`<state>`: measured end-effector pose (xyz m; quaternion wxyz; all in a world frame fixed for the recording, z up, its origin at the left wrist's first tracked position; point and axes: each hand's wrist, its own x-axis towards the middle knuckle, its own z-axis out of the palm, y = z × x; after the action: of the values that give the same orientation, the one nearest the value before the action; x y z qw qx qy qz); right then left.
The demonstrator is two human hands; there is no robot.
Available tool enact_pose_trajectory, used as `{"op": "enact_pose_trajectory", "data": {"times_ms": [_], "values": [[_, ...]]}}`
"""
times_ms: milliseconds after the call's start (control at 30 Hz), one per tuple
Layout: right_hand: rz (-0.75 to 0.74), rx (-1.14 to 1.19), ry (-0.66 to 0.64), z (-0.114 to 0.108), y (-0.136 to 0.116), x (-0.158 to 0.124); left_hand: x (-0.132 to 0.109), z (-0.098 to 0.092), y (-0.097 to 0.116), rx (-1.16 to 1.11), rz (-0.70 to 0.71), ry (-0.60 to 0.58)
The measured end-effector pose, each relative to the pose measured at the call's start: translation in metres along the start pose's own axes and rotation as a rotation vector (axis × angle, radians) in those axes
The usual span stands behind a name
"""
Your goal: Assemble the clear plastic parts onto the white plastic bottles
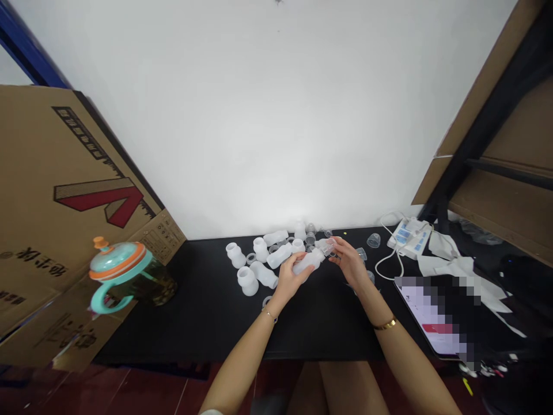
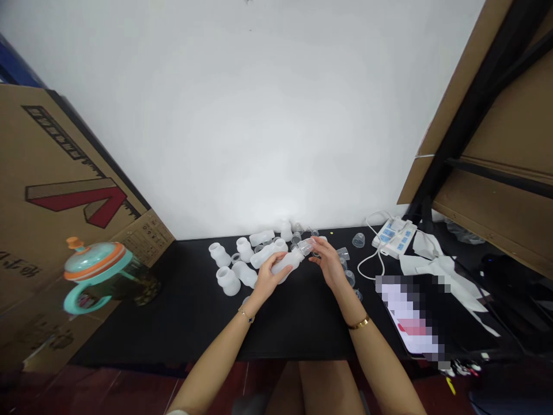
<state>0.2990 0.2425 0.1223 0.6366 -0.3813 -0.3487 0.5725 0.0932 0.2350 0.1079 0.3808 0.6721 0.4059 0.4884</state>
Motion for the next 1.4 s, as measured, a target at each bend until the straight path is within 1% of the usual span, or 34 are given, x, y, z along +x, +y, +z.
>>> {"op": "enact_pose_trajectory", "data": {"times_ms": [533,1167,1400], "values": [[-0.002,-0.044,0.0,0.0019,-0.0003,-0.0011,-0.0007,-0.0003,0.0043,-0.009,-0.012,0.0],[0.004,-0.045,-0.001,0.0027,0.0003,-0.0009,-0.0006,-0.0006,0.0022,-0.038,-0.002,0.003],[-0.001,-0.053,-0.021,0.0015,0.0016,-0.0007,-0.0004,-0.0008,0.0034,-0.033,-0.013,0.008]]}}
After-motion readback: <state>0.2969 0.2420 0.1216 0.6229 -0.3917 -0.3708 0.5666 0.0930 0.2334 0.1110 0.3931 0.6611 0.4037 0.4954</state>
